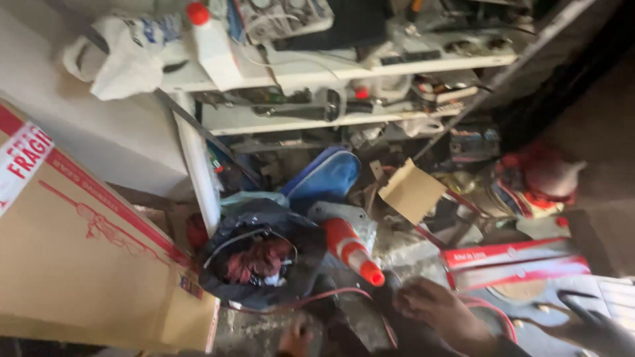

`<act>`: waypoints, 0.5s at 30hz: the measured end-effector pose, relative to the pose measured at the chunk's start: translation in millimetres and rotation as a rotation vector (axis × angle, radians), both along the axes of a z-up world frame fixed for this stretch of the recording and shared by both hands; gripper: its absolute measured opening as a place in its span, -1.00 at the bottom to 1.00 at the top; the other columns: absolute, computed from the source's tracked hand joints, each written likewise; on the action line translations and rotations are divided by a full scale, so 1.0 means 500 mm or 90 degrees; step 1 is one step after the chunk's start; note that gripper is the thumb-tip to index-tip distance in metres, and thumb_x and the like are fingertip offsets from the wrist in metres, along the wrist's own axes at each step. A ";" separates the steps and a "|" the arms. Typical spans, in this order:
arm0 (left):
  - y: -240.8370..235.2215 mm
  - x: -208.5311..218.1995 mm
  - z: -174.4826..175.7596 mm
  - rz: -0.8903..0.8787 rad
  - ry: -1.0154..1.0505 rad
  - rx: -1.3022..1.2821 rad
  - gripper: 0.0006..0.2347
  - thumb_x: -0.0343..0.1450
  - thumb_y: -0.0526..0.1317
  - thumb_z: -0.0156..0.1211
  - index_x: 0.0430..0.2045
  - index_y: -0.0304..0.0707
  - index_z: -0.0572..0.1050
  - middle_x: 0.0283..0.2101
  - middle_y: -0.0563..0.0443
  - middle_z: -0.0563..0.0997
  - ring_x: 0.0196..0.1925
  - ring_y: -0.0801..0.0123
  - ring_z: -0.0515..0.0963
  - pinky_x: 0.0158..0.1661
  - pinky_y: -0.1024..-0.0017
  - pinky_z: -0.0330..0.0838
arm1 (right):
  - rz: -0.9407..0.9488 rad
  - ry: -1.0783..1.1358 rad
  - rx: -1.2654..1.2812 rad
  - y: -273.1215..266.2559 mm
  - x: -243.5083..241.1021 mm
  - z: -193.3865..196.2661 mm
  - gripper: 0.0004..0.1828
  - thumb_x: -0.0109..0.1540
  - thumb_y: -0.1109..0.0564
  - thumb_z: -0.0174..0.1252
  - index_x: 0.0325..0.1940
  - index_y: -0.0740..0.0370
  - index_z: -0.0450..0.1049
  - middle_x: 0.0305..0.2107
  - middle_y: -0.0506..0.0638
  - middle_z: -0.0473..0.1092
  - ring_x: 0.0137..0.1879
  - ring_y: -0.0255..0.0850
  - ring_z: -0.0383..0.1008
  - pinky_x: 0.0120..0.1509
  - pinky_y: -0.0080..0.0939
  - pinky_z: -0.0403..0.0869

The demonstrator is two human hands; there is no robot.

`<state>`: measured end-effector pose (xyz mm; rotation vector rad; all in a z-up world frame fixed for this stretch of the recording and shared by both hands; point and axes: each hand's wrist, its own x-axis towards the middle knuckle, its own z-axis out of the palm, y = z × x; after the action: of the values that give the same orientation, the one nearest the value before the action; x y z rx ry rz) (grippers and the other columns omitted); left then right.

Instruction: The person retrieves a black tray of metal parts from a shelf and sorts through them by hand, picking up individual pieces to inspect and compare. They then retrieve a second tray of bolts and a plastic bag containing additional parts, continuing to sort and examine the items.

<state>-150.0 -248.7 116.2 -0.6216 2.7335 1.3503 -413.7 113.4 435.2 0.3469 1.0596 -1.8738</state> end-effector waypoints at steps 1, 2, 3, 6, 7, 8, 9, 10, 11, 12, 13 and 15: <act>0.017 -0.042 0.097 -0.004 -0.007 0.003 -0.62 0.24 -0.09 0.36 -0.10 -0.24 0.58 -0.13 -0.28 0.62 -0.06 -0.02 0.57 -0.08 0.15 0.46 | 0.020 0.032 0.059 0.003 0.012 0.027 -0.63 0.24 0.25 0.08 0.12 0.42 0.39 -0.04 0.22 0.49 0.12 0.04 0.56 0.22 0.06 0.52; 0.022 -0.108 0.195 -0.006 0.000 -0.005 -0.62 0.24 -0.09 0.36 -0.10 -0.25 0.58 -0.13 -0.28 0.62 -0.06 -0.02 0.57 -0.08 0.15 0.46 | 0.040 0.079 0.109 -0.012 -0.003 0.044 -0.66 0.25 0.26 0.09 0.11 0.40 0.41 -0.06 0.17 0.49 0.10 -0.03 0.56 0.22 0.00 0.54; 0.025 -0.169 0.268 -0.007 0.008 -0.013 -0.62 0.24 -0.09 0.36 -0.10 -0.25 0.58 -0.13 -0.28 0.62 -0.06 -0.02 0.57 -0.08 0.15 0.46 | 0.038 0.087 0.101 -0.007 -0.012 0.034 -0.66 0.25 0.26 0.09 0.11 0.40 0.41 -0.06 0.17 0.49 0.10 -0.03 0.56 0.22 0.00 0.54; 0.043 -0.269 0.460 0.098 -0.010 0.072 -0.68 0.27 0.02 0.33 -0.24 -0.16 0.64 -0.36 -0.06 0.76 -0.29 0.24 0.76 -0.20 0.33 0.58 | 0.004 -0.007 0.040 0.019 0.016 0.039 -0.70 0.25 0.28 0.09 0.09 0.33 0.40 -0.13 0.11 0.49 -0.05 -0.07 0.54 0.01 -0.11 0.49; 0.035 -0.301 0.492 0.105 0.022 0.058 -0.71 0.35 0.00 0.29 -0.22 -0.20 0.63 -0.34 -0.09 0.74 -0.28 0.24 0.75 -0.21 0.33 0.57 | -0.006 0.001 0.026 0.023 0.024 0.060 -0.69 0.27 0.25 0.08 0.11 0.33 0.40 -0.16 0.06 0.47 -0.07 -0.14 0.51 -0.02 -0.14 0.48; 0.022 -0.348 0.520 0.109 0.057 0.043 -0.72 0.42 -0.02 0.24 -0.21 -0.24 0.61 -0.32 -0.12 0.72 -0.27 0.24 0.74 -0.22 0.34 0.55 | -0.018 0.013 0.012 0.023 0.020 0.078 -0.68 0.29 0.21 0.07 0.13 0.32 0.41 -0.19 0.01 0.44 -0.09 -0.20 0.48 -0.05 -0.18 0.47; -0.007 -0.404 0.534 0.106 0.043 0.041 -0.72 0.42 -0.02 0.24 -0.21 -0.24 0.61 -0.32 -0.12 0.72 -0.27 0.24 0.74 -0.22 0.34 0.55 | -0.021 -0.001 0.012 0.039 0.033 0.069 -0.68 0.29 0.21 0.07 0.13 0.32 0.41 -0.19 0.01 0.44 -0.09 -0.20 0.48 -0.05 -0.18 0.47; -0.040 -0.460 0.546 0.062 0.146 -0.040 -0.74 0.49 -0.03 0.16 -0.18 -0.21 0.60 -0.26 -0.14 0.71 -0.22 0.14 0.71 -0.19 0.26 0.53 | -0.031 -0.032 0.032 0.050 0.046 0.057 -0.68 0.31 0.18 0.09 0.14 0.30 0.42 -0.25 -0.02 0.41 -0.15 -0.23 0.42 -0.09 -0.21 0.43; -0.075 -0.520 0.550 0.013 0.247 -0.121 -0.75 0.55 -0.03 0.08 -0.16 -0.19 0.59 -0.20 -0.17 0.69 -0.17 0.04 0.68 -0.15 0.18 0.52 | -0.041 -0.063 0.052 0.059 0.056 0.040 -0.68 0.32 0.14 0.10 0.15 0.28 0.44 -0.31 -0.05 0.38 -0.20 -0.26 0.37 -0.14 -0.24 0.39; -0.109 -0.601 0.567 0.006 0.229 -0.122 -0.75 0.55 -0.03 0.08 -0.16 -0.19 0.59 -0.20 -0.17 0.69 -0.17 0.04 0.68 -0.15 0.18 0.52 | -0.045 -0.082 0.051 0.082 0.074 0.009 -0.68 0.32 0.14 0.10 0.15 0.28 0.44 -0.31 -0.05 0.38 -0.20 -0.26 0.37 -0.14 -0.24 0.39; -0.143 -0.686 0.573 0.090 0.109 -0.110 -0.70 0.58 0.02 0.06 -0.21 -0.23 0.57 -0.33 -0.18 0.65 -0.28 0.08 0.65 -0.22 0.17 0.47 | 0.027 -0.022 0.175 0.103 0.092 -0.027 -0.68 0.32 0.12 0.14 0.14 0.26 0.47 -0.36 -0.01 0.39 -0.25 -0.25 0.36 -0.20 -0.25 0.36; -0.219 -0.826 0.559 0.169 -0.055 -0.096 -0.65 0.60 0.07 0.05 -0.27 -0.27 0.55 -0.46 -0.18 0.61 -0.39 0.12 0.62 -0.28 0.15 0.42 | 0.114 -0.003 0.303 0.166 0.171 -0.086 -0.68 0.31 0.10 0.17 0.12 0.25 0.49 -0.42 0.02 0.39 -0.30 -0.24 0.35 -0.26 -0.25 0.32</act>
<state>-563.0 -358.2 395.8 -1.0596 2.7774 1.1340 -328.1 196.5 392.4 0.5099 1.4805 -1.4498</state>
